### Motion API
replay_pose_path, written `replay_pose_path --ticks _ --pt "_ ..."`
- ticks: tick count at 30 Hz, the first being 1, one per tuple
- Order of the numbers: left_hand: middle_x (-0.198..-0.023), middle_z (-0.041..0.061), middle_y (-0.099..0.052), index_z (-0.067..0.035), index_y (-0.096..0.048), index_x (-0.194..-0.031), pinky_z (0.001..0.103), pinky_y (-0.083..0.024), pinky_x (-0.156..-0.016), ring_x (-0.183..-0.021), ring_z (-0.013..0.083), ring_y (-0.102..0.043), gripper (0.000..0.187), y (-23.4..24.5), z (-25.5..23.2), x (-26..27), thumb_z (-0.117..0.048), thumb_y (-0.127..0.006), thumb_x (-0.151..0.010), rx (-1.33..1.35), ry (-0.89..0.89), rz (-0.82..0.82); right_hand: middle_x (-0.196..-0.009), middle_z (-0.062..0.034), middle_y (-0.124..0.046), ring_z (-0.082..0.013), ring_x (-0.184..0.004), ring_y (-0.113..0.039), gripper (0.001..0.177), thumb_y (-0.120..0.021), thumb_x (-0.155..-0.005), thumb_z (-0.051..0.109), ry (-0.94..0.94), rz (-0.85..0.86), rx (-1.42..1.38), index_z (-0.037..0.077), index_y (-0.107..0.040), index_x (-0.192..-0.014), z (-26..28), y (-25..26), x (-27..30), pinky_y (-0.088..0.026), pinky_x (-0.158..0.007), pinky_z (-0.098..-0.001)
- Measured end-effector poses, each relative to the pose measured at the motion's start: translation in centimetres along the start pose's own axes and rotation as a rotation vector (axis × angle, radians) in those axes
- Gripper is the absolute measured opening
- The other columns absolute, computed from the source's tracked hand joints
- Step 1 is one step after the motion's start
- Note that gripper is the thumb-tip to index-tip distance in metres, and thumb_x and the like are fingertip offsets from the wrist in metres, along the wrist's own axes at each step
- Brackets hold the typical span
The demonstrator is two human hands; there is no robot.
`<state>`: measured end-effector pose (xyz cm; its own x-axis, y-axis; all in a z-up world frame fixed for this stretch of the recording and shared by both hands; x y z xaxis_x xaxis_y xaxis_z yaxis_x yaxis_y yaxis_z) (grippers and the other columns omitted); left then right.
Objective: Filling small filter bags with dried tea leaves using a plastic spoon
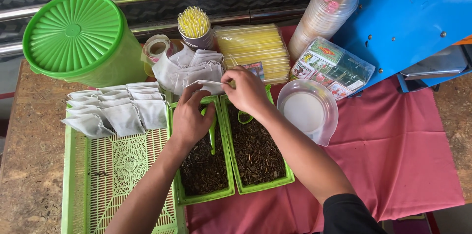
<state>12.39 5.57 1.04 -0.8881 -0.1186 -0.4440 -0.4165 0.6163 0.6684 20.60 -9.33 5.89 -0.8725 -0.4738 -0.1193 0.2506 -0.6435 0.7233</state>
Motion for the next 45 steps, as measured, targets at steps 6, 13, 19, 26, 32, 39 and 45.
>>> replay_pose_path --ticks 6,13,19,26,32,39,45 --pt "-0.11 0.009 -0.068 -0.01 -0.067 -0.11 0.034 -0.053 -0.06 -0.077 0.0256 -0.066 0.033 4.0 -3.9 -0.4 -0.008 -0.081 -0.079 0.333 -0.033 -0.14 -0.089 -0.0225 -0.072 -0.0259 -0.068 -0.067 0.009 -0.069 -0.09 -0.004 0.252 -0.08 -0.402 -0.004 -0.073 -0.098 2.7 5.3 3.4 -0.054 -0.056 -0.0341" --pt "-0.116 0.03 -0.056 0.009 -0.048 -0.122 0.057 -0.053 -0.088 -0.11 0.0522 -0.061 0.06 3.1 -7.7 1.1 -0.015 -0.085 -0.082 0.689 0.073 0.049 -0.074 -0.0095 -0.069 -0.0122 -0.061 -0.058 0.01 -0.07 -0.092 -0.003 0.224 -0.009 -0.626 0.0 -0.073 -0.101 0.7 7.2 5.9 -0.046 -0.054 -0.0236" --pt "-0.08 0.015 -0.074 0.002 -0.07 -0.091 0.037 -0.054 -0.075 -0.077 0.0206 -0.069 0.014 -1.4 -5.9 4.3 -0.012 -0.073 -0.096 0.866 0.329 0.084 -0.073 -0.0107 -0.067 -0.0152 -0.06 -0.053 0.008 -0.066 -0.093 -0.004 0.206 0.116 -0.55 -0.001 -0.072 -0.098 1.1 6.7 7.1 -0.043 -0.055 -0.0275" --pt "-0.072 0.012 -0.074 0.003 -0.073 -0.084 0.032 -0.055 -0.07 -0.073 0.0123 -0.061 0.021 -2.0 -4.8 4.6 -0.013 -0.071 -0.099 0.826 0.32 -0.025 -0.095 -0.0184 -0.073 -0.0273 -0.072 -0.069 0.021 -0.071 -0.09 0.001 0.23 0.143 -0.365 0.002 -0.069 -0.111 1.6 6.2 7.4 -0.052 -0.057 -0.0341" --pt "-0.068 0.011 -0.071 0.002 -0.072 -0.081 0.031 -0.052 -0.067 -0.07 0.0112 -0.058 0.022 -2.8 -3.1 5.2 -0.014 -0.075 -0.096 0.754 0.321 -0.047 -0.098 -0.0173 -0.072 -0.0329 -0.085 -0.07 0.02 -0.072 -0.089 0.001 0.295 0.182 -0.283 0.002 -0.072 -0.108 2.8 6.1 7.4 -0.056 -0.074 -0.0427" --pt "-0.068 0.012 -0.07 0.0 -0.071 -0.079 0.032 -0.048 -0.066 -0.062 0.0152 -0.057 0.021 -1.3 -4.0 4.9 -0.013 -0.078 -0.093 0.635 0.236 -0.076 -0.103 -0.0178 -0.071 -0.0373 -0.102 -0.07 0.025 -0.072 -0.09 0.004 0.248 0.258 -0.263 0.002 -0.07 -0.114 2.6 5.1 7.2 -0.055 -0.09 -0.049" --pt "-0.068 0.01 -0.069 -0.004 -0.069 -0.075 0.031 -0.044 -0.061 -0.059 0.0145 -0.054 0.021 -0.2 -5.7 4.2 -0.01 -0.077 -0.093 0.597 0.174 -0.081 -0.098 -0.0144 -0.069 -0.0361 -0.094 -0.069 0.022 -0.074 -0.089 0.008 0.295 0.253 -0.244 0.006 -0.069 -0.111 1.8 3.7 7.1 -0.055 -0.08 -0.0475"
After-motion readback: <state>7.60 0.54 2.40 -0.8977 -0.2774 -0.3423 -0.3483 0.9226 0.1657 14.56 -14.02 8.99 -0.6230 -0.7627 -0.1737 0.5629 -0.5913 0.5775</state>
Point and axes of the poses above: each hand's wrist, its own x-axis away from the middle knuckle, its own y-axis out of the back of the hand, z = x × y, the point moved 7 cm from there along -x, towards the middle knuckle
